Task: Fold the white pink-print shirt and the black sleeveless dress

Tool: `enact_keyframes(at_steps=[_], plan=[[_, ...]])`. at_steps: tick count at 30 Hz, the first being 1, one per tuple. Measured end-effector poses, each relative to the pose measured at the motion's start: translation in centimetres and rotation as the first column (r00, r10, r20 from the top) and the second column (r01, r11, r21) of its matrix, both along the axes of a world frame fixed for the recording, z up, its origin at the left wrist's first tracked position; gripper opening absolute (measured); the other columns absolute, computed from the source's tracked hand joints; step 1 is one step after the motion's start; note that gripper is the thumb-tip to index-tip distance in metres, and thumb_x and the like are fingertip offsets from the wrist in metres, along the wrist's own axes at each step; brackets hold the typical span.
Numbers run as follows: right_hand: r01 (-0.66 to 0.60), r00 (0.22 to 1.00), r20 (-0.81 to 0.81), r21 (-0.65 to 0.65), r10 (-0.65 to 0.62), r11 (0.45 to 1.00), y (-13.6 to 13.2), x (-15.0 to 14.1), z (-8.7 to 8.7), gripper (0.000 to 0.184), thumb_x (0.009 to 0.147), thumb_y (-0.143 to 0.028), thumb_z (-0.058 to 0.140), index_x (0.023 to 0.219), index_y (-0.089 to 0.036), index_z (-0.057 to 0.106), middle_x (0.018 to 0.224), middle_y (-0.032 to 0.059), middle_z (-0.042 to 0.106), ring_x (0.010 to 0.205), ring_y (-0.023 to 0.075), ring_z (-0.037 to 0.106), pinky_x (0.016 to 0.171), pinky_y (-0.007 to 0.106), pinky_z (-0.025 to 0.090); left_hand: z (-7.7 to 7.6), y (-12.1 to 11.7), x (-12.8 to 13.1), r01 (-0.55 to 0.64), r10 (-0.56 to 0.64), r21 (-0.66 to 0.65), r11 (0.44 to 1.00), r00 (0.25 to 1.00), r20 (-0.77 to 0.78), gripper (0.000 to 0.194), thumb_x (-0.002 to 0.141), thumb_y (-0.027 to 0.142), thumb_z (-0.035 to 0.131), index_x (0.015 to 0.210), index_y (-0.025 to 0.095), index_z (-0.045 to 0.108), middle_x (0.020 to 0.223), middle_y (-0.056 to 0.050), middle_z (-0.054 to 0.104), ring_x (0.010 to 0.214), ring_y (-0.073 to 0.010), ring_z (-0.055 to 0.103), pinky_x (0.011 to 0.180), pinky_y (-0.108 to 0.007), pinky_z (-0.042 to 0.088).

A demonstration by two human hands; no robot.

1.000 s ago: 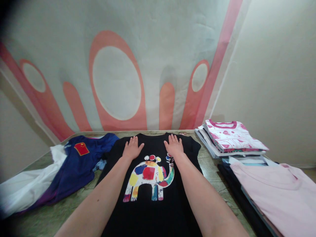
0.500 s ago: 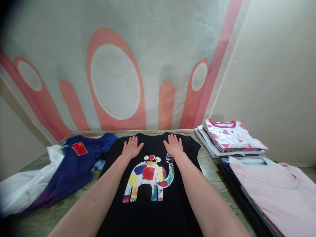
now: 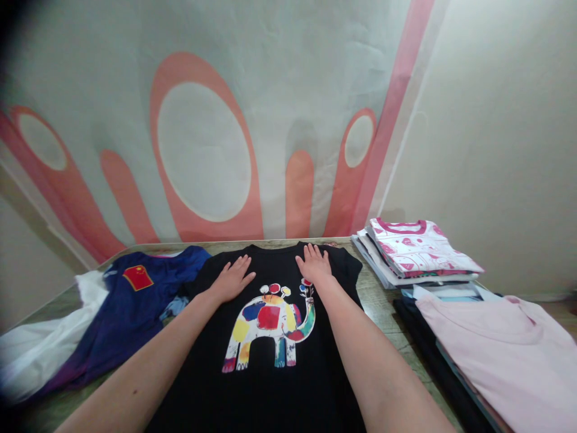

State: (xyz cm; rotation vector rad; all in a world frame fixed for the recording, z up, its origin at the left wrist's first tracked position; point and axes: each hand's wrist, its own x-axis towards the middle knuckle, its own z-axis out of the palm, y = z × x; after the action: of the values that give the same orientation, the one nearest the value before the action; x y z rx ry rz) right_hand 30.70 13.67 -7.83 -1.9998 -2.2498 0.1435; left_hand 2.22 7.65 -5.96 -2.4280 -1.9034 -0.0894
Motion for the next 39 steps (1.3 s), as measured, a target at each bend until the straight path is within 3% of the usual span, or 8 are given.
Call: enact_keyframes(at_steps=[7, 10, 12, 14, 17, 20, 22, 39], plan=[[-0.048, 0.998, -0.031, -0.059, 0.047, 0.997, 0.1, 0.6, 2.2, 0.063, 0.098, -0.050, 0.016, 0.151, -0.016, 0.020, 0.159, 0.0089, 0.012, 0.146, 0.0220, 0.007, 0.114, 0.047, 0.006, 0.2, -1.7, -1.3, -0.001, 0.001, -0.008, 1.000, 0.999, -0.037, 0.067, 0.095, 0.059, 0.018, 0.151, 0.021, 0.025, 0.158, -0.005, 0.018, 0.145, -0.0217, 0.015, 0.115, -0.043, 0.016], [-0.045, 0.999, -0.034, -0.058, 0.043, 0.997, -2.3, -0.1, 3.9, 0.063, 0.098, -0.047, 0.017, 0.150, -0.013, 0.023, 0.158, 0.0103, 0.014, 0.146, 0.0232, 0.007, 0.115, 0.049, 0.009, 0.3, -1.5, -1.0, -0.014, 0.014, 0.002, 1.000, 0.999, -0.044, 0.067, 0.095, 0.058, 0.018, 0.150, 0.020, 0.026, 0.157, -0.007, 0.019, 0.145, -0.0223, 0.016, 0.114, -0.044, 0.018], [-0.076, 0.996, -0.042, -0.016, 0.076, 0.997, -6.1, -1.1, 4.8, 0.063, 0.098, -0.048, 0.019, 0.151, -0.014, 0.022, 0.158, 0.0080, 0.011, 0.146, 0.0227, 0.003, 0.115, 0.049, 0.006, 0.2, -1.3, -0.9, -0.008, 0.009, 0.014, 1.000, 0.999, -0.043, 0.067, 0.095, 0.058, 0.017, 0.150, 0.020, 0.026, 0.157, -0.007, 0.020, 0.145, -0.0227, 0.017, 0.113, -0.045, 0.019], [-0.249, 0.961, -0.111, 0.048, 0.253, 0.967, -11.4, -2.0, 5.0, 0.064, 0.097, -0.051, 0.021, 0.151, -0.015, 0.022, 0.158, 0.0068, 0.010, 0.146, 0.0229, 0.002, 0.116, 0.049, 0.005, 0.0, -1.2, -0.9, -0.004, 0.005, 0.023, 1.000, 0.999, -0.039, 0.068, 0.095, 0.059, 0.017, 0.151, 0.021, 0.025, 0.157, -0.006, 0.019, 0.145, -0.0231, 0.016, 0.114, -0.045, 0.019], [-0.458, 0.867, -0.237, -0.038, 0.438, 0.888, -20.4, -2.2, 4.5, 0.067, 0.095, -0.058, 0.026, 0.152, -0.024, 0.016, 0.157, 0.0029, 0.013, 0.146, 0.0241, 0.004, 0.117, 0.052, 0.005, -0.1, -1.1, -1.1, -0.011, 0.011, 0.021, 1.000, 0.999, -0.036, 0.069, 0.095, 0.060, 0.015, 0.150, 0.020, 0.025, 0.157, -0.006, 0.019, 0.145, -0.0233, 0.016, 0.114, -0.045, 0.018], [-0.476, 0.854, -0.281, -0.083, 0.438, 0.876, -26.7, -0.5, 4.0, 0.071, 0.092, -0.063, 0.032, 0.151, -0.034, 0.006, 0.157, -0.0026, 0.007, 0.146, 0.0252, 0.005, 0.117, 0.055, -0.002, -0.1, -1.0, -1.0, -0.018, 0.018, 0.001, 1.000, 0.999, -0.038, 0.069, 0.095, 0.060, 0.015, 0.150, 0.021, 0.025, 0.157, -0.006, 0.018, 0.145, -0.0233, 0.015, 0.114, -0.045, 0.018], [-0.462, 0.860, -0.288, -0.091, 0.421, 0.882, -28.7, 1.2, 3.9, 0.068, 0.092, -0.061, 0.034, 0.149, -0.039, 0.003, 0.156, -0.0054, 0.008, 0.145, 0.0252, 0.007, 0.118, 0.056, -0.001, 0.0, -1.0, -1.0, -0.020, 0.020, -0.007, 1.000, 0.999, -0.036, 0.069, 0.095, 0.060, 0.016, 0.151, 0.021, 0.024, 0.158, -0.006, 0.017, 0.145, -0.0233, 0.014, 0.114, -0.046, 0.017], [-0.348, 0.937, -0.026, 0.065, 0.350, 0.935, -28.7, 11.2, 2.1, 0.063, 0.096, -0.051, 0.036, 0.149, -0.035, 0.004, 0.155, -0.0024, 0.017, 0.142, 0.0260, 0.022, 0.115, 0.054, 0.023, -0.5, -3.1, 0.9, -0.063, 0.062, 0.028, 0.998, 0.998, 0.024, 0.072, 0.094, 0.061, 0.017, 0.149, 0.016, 0.030, 0.156, -0.014, 0.021, 0.144, -0.0302, 0.018, 0.112, -0.052, 0.017]])
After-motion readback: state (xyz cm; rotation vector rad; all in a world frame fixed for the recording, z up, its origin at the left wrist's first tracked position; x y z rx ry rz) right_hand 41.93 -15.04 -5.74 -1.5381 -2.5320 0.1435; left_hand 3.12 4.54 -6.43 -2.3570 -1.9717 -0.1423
